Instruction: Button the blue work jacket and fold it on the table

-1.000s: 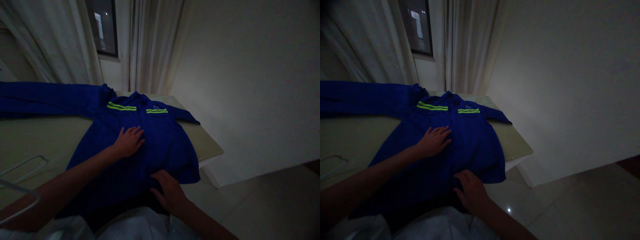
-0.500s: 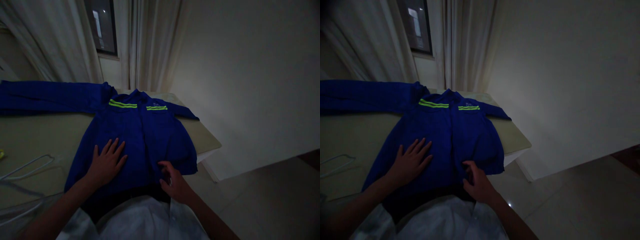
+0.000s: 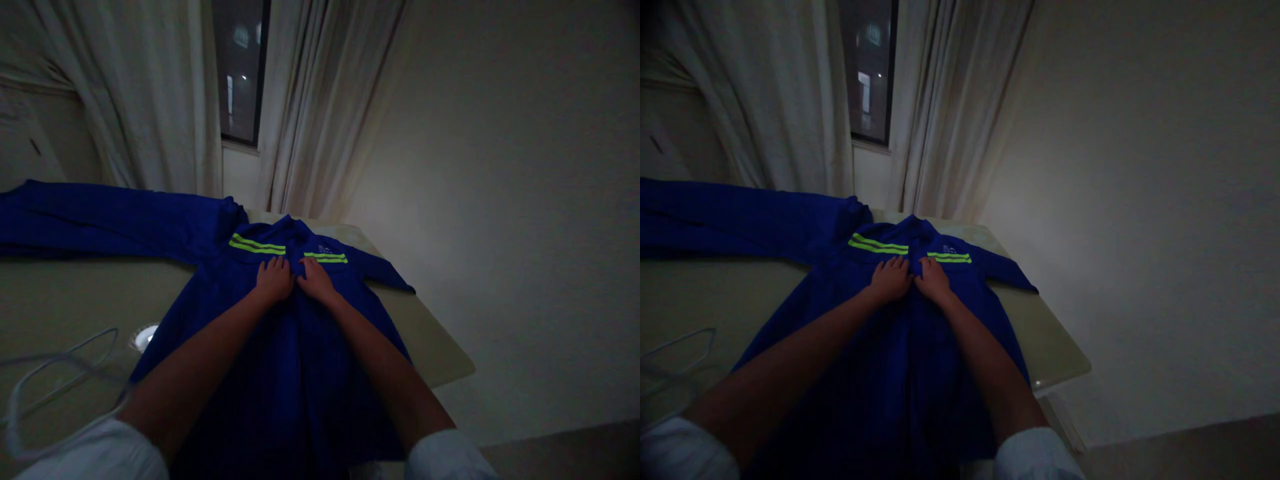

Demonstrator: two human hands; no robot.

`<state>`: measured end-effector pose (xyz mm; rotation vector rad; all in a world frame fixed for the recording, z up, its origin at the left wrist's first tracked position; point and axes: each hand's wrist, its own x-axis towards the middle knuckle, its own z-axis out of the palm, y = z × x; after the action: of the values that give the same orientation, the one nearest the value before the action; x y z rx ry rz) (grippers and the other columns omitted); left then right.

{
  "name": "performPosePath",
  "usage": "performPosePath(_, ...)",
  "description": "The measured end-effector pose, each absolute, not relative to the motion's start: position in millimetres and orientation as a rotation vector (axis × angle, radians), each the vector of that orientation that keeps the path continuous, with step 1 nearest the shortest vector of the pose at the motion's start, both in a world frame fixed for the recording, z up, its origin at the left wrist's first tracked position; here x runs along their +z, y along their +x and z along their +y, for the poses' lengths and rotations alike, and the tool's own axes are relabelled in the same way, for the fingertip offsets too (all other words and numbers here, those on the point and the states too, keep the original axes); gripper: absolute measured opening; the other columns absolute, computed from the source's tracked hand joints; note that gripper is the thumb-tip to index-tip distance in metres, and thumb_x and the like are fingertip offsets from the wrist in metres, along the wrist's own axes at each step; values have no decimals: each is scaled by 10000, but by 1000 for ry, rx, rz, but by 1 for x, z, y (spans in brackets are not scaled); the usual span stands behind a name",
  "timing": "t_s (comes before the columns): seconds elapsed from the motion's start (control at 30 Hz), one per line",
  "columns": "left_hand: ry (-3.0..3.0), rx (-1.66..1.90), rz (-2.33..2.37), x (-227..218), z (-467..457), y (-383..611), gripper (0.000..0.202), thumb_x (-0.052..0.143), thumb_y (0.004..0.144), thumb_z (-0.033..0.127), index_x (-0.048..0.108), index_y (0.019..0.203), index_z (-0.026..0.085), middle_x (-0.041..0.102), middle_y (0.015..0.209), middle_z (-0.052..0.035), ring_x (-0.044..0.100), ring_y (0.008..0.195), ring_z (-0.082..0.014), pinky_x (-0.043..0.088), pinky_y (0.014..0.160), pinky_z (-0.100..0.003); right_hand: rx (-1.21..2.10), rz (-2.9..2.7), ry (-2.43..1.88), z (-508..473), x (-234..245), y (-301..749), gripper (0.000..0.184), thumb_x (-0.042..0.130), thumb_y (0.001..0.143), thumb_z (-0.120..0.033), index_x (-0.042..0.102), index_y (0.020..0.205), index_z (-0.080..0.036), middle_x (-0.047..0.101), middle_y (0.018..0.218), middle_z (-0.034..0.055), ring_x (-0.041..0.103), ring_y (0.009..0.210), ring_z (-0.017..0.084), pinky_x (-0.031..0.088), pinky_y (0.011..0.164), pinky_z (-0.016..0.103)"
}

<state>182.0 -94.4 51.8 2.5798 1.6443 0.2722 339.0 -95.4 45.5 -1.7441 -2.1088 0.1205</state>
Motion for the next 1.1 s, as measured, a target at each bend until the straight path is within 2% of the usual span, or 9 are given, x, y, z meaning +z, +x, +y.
performPosePath(0.13,2536,486,1576,10,-81,184,622,358,1051,492,460,1597,215,399,1684,-119,336,1572,-337,223,1284,-598,107,-2074,-1743,-35,28,367,344,620,961,-262,599,1294,-177,657,1280,130,620,1210,241,473,1085,397)
performPosePath(0.3,2473,587,1563,-6,-80,184,665,295,1064,518,426,1615,169,390,1687,-117,318,1582,-319,208,1299,-588,137,-1922,-1720,50,22,372,459,624,958,-346,587,1372,-151,596,1430,194,524,1381,303,377,1197,454)
performPosePath(0.43,2458,619,1574,-1,-82,185,663,272,1071,526,450,1602,171,408,1681,-107,335,1575,-311,217,1306,-578,311,-1611,-1793,121,34,370,559,580,938,-362,556,1453,-147,531,1542,187,434,1488,298,311,1256,438)
performPosePath(0.53,2438,630,1578,2,-83,185,661,252,1078,521,452,1599,167,421,1675,-103,348,1569,-312,233,1305,-578,455,-1550,-1839,156,40,379,678,673,838,-329,544,1479,-152,564,1514,191,529,1415,325,390,1210,471)
performPosePath(0.63,2431,638,1569,2,-83,184,666,250,1081,523,438,1603,155,418,1678,-104,339,1573,-306,236,1308,-575,635,-1546,-1828,171,43,390,788,831,651,-271,611,1390,-107,689,1326,214,689,1175,349,540,1036,484)
performPosePath(0.73,2425,631,1565,1,-83,184,666,261,1081,520,432,1602,143,412,1682,-109,333,1573,-309,231,1312,-575,777,-1566,-1741,170,54,400,636,868,602,-262,709,1196,-104,772,1100,153,741,969,301,593,898,433)
performPosePath(0.93,2400,715,1598,0,-82,185,619,250,1089,447,468,1571,124,445,1656,-150,380,1537,-312,233,1300,-585,897,-1775,-1304,114,89,439,409,939,561,-367,741,875,-195,755,929,42,701,884,198,560,865,342)
performPosePath(1.03,2431,744,1624,3,-82,185,536,297,1080,372,546,1481,118,556,1549,-171,463,1454,-313,247,1285,-575,1161,-2068,-1347,72,92,451,435,946,582,-421,762,903,-192,754,912,50,702,871,216,573,836,365)
performPosePath(1.1,2464,734,1630,6,-83,184,451,358,1057,317,592,1390,126,622,1441,-168,508,1384,-309,260,1272,-569,1016,-2094,-1396,50,83,442,415,862,732,-481,768,1015,-191,770,1008,84,711,963,248,566,902,406)
